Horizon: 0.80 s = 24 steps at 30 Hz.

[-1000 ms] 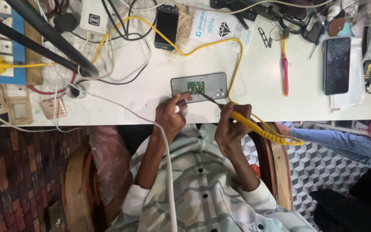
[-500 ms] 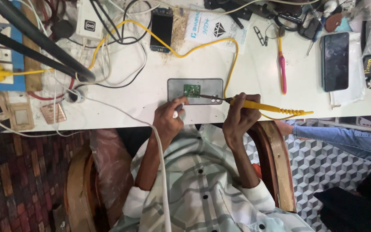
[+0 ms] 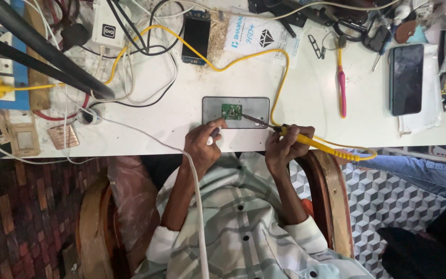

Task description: The person uses a soldering iron to apply heat to various points on a small green circuit board placed on a workbench. They hold the board steady with one hand while manipulating the soldering iron with the other, focusing on specific components.

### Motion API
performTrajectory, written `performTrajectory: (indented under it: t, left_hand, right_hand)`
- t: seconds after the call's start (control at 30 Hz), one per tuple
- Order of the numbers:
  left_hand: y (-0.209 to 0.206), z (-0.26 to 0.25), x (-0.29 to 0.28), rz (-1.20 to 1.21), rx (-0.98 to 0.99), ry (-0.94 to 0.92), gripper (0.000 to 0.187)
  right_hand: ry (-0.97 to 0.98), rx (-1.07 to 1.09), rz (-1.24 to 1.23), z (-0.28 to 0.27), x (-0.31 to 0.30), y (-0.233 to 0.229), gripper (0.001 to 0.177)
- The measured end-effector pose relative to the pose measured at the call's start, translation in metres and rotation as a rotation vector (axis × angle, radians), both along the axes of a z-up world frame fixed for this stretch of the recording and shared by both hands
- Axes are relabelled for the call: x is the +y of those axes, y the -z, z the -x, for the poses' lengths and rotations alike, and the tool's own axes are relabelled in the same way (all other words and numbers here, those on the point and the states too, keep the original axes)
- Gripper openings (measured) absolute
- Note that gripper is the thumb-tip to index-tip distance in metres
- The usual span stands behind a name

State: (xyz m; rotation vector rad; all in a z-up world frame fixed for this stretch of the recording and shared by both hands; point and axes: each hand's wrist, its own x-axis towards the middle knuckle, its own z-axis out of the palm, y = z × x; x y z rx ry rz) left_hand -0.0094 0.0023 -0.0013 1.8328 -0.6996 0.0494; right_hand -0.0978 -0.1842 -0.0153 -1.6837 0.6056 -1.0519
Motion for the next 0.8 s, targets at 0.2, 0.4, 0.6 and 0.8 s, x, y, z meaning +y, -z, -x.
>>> performTrajectory:
  t: [0.2,0.4,0.6,0.8]
  left_hand:
    - [0.005,-0.002,-0.005,0.051,-0.127,-0.03,0.033]
    - [0.005,0.001,-0.001,-0.013,-0.14,-0.008,0.046]
    - [0.005,0.001,-0.002,-0.002,-0.108,-0.032,0.047]
    - [0.006,0.0,-0.006,0.029,-0.068,-0.078,0.045]
  right_hand:
    - [0.063,0.067,0.366,0.001,-0.011,0.012,0.024]
    - [0.154,0.074,0.346,0.003,-0.005,0.012,0.027]
    - [-0.055,-0.172,-0.059,0.005,0.002,0.01,0.037]
    - [-0.09,-0.135,-0.157,0.005,-0.011,-0.017,0.036]
